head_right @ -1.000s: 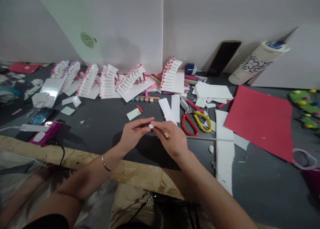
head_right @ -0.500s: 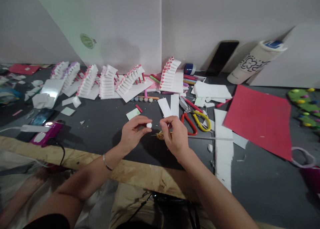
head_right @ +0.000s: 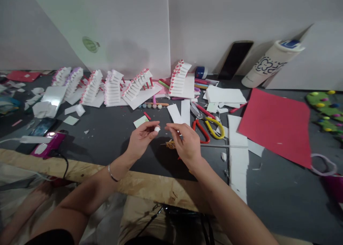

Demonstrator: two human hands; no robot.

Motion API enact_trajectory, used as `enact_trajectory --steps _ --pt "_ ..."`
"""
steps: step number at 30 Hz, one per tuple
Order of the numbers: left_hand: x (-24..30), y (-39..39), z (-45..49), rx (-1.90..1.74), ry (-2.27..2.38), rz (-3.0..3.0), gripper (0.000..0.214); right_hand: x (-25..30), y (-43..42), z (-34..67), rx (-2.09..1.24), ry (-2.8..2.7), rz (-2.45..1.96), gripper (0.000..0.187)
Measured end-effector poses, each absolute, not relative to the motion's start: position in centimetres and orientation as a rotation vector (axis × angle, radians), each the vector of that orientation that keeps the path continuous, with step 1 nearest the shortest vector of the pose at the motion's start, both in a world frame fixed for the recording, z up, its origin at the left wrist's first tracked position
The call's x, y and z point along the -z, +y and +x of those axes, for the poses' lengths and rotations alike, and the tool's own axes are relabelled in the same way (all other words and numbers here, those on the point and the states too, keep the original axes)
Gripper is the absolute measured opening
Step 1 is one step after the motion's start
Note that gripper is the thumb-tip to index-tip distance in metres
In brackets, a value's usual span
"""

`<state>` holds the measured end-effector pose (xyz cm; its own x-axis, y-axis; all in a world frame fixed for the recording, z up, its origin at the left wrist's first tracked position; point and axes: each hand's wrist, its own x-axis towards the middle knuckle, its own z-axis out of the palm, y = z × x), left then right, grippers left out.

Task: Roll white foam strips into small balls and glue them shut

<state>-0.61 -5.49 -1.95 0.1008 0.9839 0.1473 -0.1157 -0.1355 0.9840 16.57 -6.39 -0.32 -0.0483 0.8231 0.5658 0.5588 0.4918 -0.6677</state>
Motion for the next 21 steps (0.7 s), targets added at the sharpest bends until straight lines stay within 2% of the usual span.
enact_trajectory --steps 6,14,21 --pt "1.8 -5.3 -0.6 -1.179 0.929 0.987 0.027 0.9 -6.4 16.7 -0.342 -1.723 -1.203 0.018" --pt "0.9 -5.3 -0.6 -1.046 0.729 0.65 0.042 1.0 -6.4 16.6 -0.302 -1.78 -1.188 0.024" --pt "0.7 -5.2 -0.7 -0.966 0.61 0.512 0.038 0.5 -6.7 16.7 -0.22 -1.841 -1.195 0.035"
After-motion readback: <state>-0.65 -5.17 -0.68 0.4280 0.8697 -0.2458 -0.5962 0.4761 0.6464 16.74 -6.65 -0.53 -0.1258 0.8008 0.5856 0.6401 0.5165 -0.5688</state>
